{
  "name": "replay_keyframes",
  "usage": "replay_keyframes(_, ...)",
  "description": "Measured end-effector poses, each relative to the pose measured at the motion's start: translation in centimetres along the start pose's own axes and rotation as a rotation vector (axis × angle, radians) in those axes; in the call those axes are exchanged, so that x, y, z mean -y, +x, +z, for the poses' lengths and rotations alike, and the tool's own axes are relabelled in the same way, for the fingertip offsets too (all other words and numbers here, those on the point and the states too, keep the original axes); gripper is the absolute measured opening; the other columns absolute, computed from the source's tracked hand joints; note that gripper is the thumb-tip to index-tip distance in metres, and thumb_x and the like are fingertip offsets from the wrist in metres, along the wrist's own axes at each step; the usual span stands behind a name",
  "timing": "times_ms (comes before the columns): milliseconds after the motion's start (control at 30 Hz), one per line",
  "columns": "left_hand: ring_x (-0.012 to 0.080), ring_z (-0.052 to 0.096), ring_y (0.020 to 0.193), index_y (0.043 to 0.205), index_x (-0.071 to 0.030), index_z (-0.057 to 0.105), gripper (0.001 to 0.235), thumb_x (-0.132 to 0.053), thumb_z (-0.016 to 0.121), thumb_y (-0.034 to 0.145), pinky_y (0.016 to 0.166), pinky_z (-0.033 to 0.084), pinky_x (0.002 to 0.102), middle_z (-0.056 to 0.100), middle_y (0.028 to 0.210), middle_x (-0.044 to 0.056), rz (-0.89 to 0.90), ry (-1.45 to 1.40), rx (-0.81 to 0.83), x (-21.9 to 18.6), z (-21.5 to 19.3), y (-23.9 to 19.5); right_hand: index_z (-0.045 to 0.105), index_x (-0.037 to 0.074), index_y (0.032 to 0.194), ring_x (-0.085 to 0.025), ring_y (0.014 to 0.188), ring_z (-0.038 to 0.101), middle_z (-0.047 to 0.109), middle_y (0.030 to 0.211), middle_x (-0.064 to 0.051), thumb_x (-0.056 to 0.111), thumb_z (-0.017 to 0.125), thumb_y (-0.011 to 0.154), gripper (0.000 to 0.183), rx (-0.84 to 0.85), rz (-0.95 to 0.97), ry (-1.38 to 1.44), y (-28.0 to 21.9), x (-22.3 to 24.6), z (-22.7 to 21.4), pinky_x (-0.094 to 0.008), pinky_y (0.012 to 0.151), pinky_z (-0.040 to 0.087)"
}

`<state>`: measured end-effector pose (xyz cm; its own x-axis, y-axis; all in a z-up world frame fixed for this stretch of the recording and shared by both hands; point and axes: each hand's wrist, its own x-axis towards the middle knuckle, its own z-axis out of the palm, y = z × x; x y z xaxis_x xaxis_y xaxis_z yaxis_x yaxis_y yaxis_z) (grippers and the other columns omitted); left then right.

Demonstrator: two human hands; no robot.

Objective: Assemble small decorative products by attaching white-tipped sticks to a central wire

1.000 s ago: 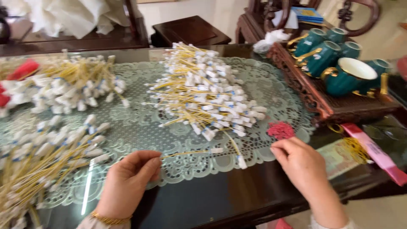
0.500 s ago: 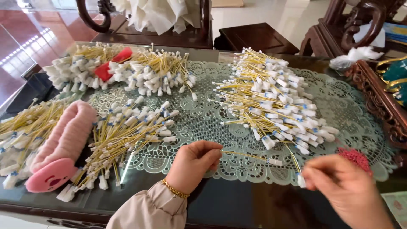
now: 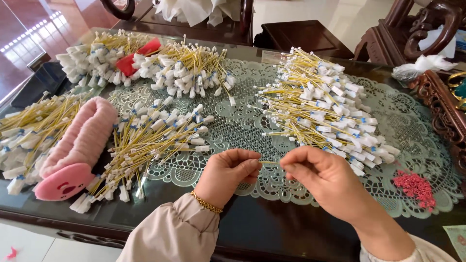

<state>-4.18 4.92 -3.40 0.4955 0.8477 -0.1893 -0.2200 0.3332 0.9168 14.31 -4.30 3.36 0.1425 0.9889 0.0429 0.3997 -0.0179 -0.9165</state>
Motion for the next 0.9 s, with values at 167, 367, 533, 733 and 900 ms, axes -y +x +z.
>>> replay_keyframes(167, 0.0165, 0.065, 0.064, 0.099, 0.003, 0.073, 0.016, -0.006, 0.068, 0.087, 0.063, 0.06, 0.027, 0.069, 0.075, 0.013, 0.044, 0.007, 0.014, 0.5, -0.3, 0.3, 0.074, 0.013, 0.091, -0.008, 0.065, 0.057, 0.067, 0.074, 0.004, 0.015, 0.068, 0.086, 0.008, -0.032, -0.261, -0.221, 1.1, 0.7, 1.4, -0.022, 0.059, 0.046)
replay_keyframes(367, 0.018, 0.065, 0.063, 0.099, 0.002, 0.073, 0.015, -0.004, 0.069, 0.086, 0.064, 0.06, 0.028, 0.069, 0.076, 0.012, 0.039, -0.019, -0.004, 0.4, -0.4, 0.6, 0.069, 0.012, 0.087, -0.012, 0.077, 0.066, 0.07, 0.085, 0.0, 0.002, 0.068, 0.082, 0.011, -0.054, -0.583, -0.35, 2.0, 0.7, 2.5, -0.024, 0.073, 0.052)
replay_keyframes(533, 0.0213, 0.067, 0.064, 0.099, 0.001, 0.067, 0.019, -0.003, 0.072, 0.082, 0.065, 0.061, 0.032, 0.068, 0.082, 0.013, -0.003, -0.144, -0.023, 0.0, -0.5, 0.5, 0.067, 0.016, 0.095, -0.016, 0.086, 0.066, 0.07, 0.091, 0.001, 0.006, 0.07, 0.083, 0.016, -0.109, -0.752, -0.555, 2.4, -0.1, 3.1, -0.032, 0.083, 0.045)
replay_keyframes(733, 0.0221, 0.067, 0.067, 0.108, 0.001, 0.063, 0.032, 0.0, 0.073, 0.078, 0.064, 0.061, 0.033, 0.07, 0.084, 0.016, -0.012, -0.236, -0.001, 0.1, -0.7, 0.5, 0.061, 0.013, 0.117, -0.017, 0.085, 0.067, 0.071, 0.092, 0.003, 0.008, 0.068, 0.086, 0.032, -0.152, -0.724, -0.629, 2.4, -0.6, 3.5, -0.032, 0.085, 0.049)
replay_keyframes(900, 0.0222, 0.068, 0.066, 0.108, 0.001, 0.062, 0.032, 0.0, 0.074, 0.078, 0.064, 0.061, 0.033, 0.071, 0.082, 0.017, -0.005, -0.21, 0.025, 0.2, -0.7, 0.5, 0.059, 0.013, 0.12, -0.016, 0.083, 0.068, 0.071, 0.09, -0.001, 0.005, 0.07, 0.084, 0.039, -0.143, -0.727, -0.612, 2.3, -0.6, 3.7, -0.03, 0.081, 0.053)
